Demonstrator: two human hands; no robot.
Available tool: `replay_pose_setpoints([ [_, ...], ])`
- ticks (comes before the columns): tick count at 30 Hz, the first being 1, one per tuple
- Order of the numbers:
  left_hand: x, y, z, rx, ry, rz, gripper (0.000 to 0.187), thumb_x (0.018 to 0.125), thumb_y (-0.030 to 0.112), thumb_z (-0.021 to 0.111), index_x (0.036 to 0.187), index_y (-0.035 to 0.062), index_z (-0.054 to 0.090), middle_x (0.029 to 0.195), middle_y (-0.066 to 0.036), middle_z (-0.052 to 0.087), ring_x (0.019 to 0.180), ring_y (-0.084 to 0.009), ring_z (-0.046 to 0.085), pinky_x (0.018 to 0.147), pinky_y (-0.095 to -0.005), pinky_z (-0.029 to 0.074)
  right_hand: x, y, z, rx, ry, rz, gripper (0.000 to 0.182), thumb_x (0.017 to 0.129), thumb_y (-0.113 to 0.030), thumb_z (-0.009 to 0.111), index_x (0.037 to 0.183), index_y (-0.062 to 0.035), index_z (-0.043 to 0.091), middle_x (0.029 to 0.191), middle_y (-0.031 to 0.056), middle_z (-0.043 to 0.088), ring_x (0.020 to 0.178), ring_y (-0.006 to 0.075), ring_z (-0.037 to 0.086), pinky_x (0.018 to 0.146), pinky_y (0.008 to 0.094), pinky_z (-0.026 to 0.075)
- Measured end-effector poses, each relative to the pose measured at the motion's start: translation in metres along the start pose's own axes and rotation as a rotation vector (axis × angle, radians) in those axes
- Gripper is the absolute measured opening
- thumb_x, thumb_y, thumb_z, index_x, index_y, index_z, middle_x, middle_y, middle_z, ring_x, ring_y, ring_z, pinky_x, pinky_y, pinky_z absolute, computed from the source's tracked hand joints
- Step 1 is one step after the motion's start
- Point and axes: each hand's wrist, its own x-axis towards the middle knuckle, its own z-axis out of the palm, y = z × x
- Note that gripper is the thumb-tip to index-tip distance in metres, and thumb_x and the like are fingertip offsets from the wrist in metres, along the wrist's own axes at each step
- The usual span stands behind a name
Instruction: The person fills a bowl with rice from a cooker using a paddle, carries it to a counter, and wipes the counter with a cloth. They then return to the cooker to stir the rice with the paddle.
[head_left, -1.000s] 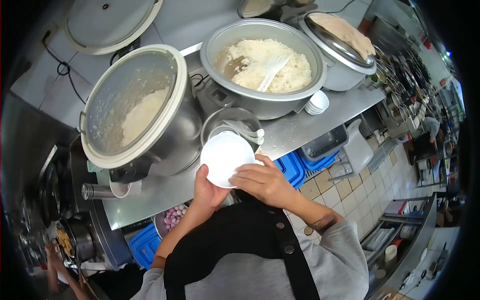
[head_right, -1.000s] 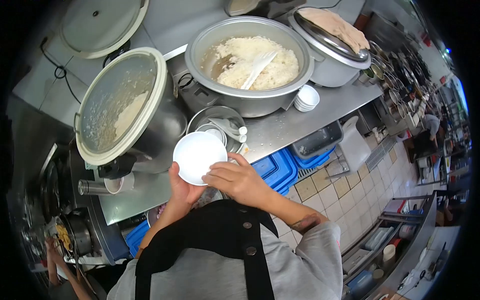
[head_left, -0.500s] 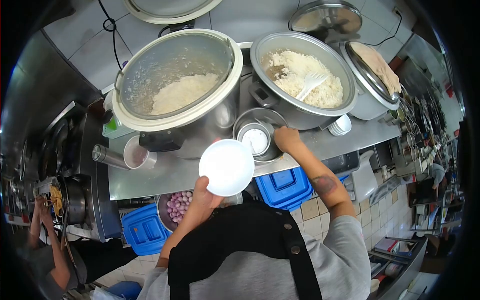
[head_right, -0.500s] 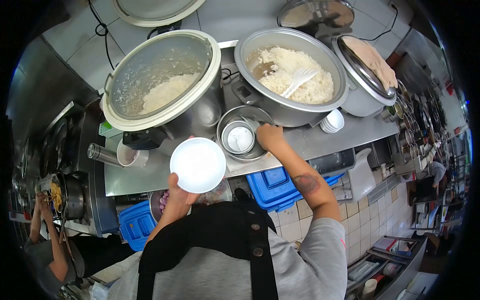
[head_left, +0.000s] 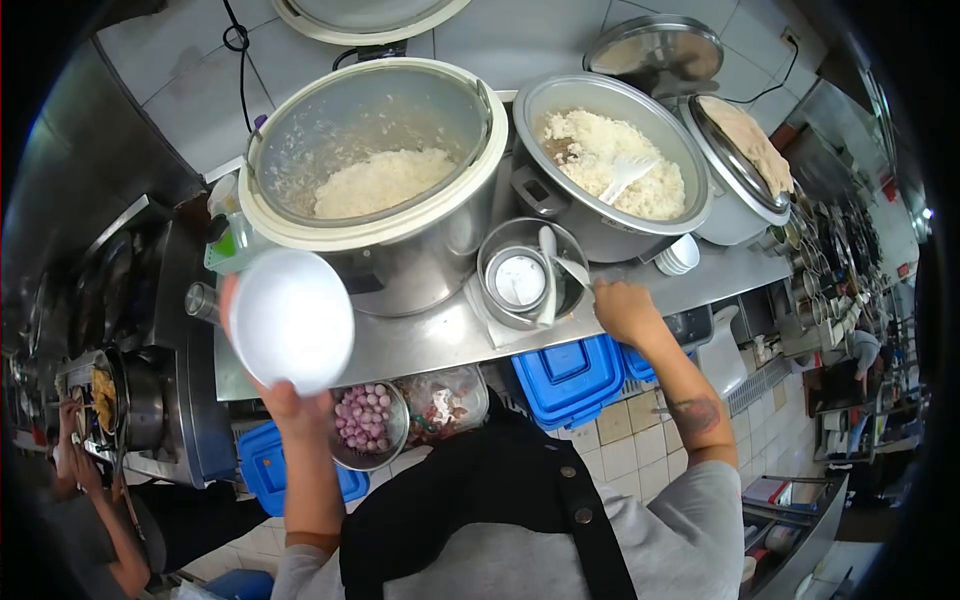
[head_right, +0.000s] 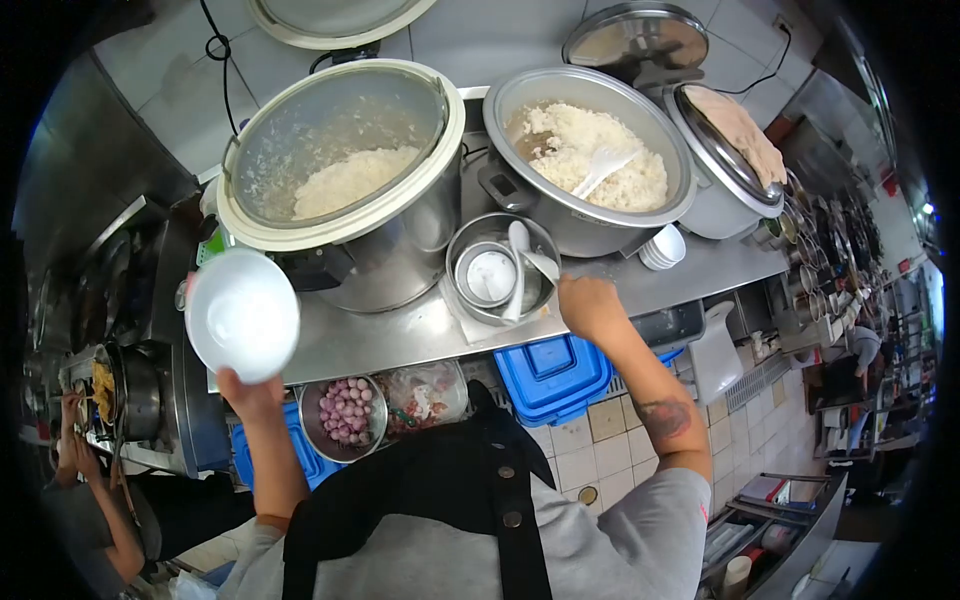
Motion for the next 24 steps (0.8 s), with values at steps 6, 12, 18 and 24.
replay_pose_setpoints([
  [6,0.066,-0.037,0.014,-0.253,0.11,0.014,0.078,0.079,0.043,0.07,0.136,0.0021,0.037,0.132,-0.013,0.05,0.122,-0.0283,0.05,0.103,-0.0456,0.042,0.037,0.014,0.033,0.129,0.015,-0.01,0.024,0.089,-0.016,0.047,0.1,0.0014,0.06,0.085,0.0265,0.065,0.078,0.0434,0.065,0.07,0.0518,0.053],
  [12,0.104,-0.037,0.021,-0.264,0.165,0.072,0.073,0.079,0.034,0.072,0.137,0.0052,0.037,0.131,-0.011,0.049,0.119,-0.0271,0.051,0.099,-0.0436,0.046,0.004,0.021,-0.001,0.309,0.178,0.047,0.025,0.088,-0.015,0.05,0.108,0.0,0.052,0.088,0.0253,0.064,0.082,0.0458,0.061,0.074,0.0538,0.049],
  [18,0.145,-0.051,0.022,-0.103,0.248,0.307,0.069,0.077,0.004,0.058,0.141,0.0108,0.031,0.135,-0.013,0.041,0.124,-0.0292,0.043,0.103,-0.0441,0.04,-0.035,0.035,0.026,0.128,0.04,-0.087,0.021,0.078,-0.004,0.053,0.099,0.0013,0.051,0.077,0.0271,0.061,0.07,0.0444,0.061,0.06,0.0526,0.047],
  [24,0.155,-0.051,0.026,-0.058,0.282,0.264,0.077,0.066,0.001,0.054,0.14,0.0082,0.032,0.131,-0.014,0.044,0.121,-0.0288,0.045,0.103,-0.0404,0.039,0.028,-0.021,-0.211,0.289,0.472,-0.363,0.019,0.078,-0.004,0.054,0.096,0.0016,0.056,0.087,0.0221,0.061,0.078,0.041,0.06,0.07,0.0485,0.047],
])
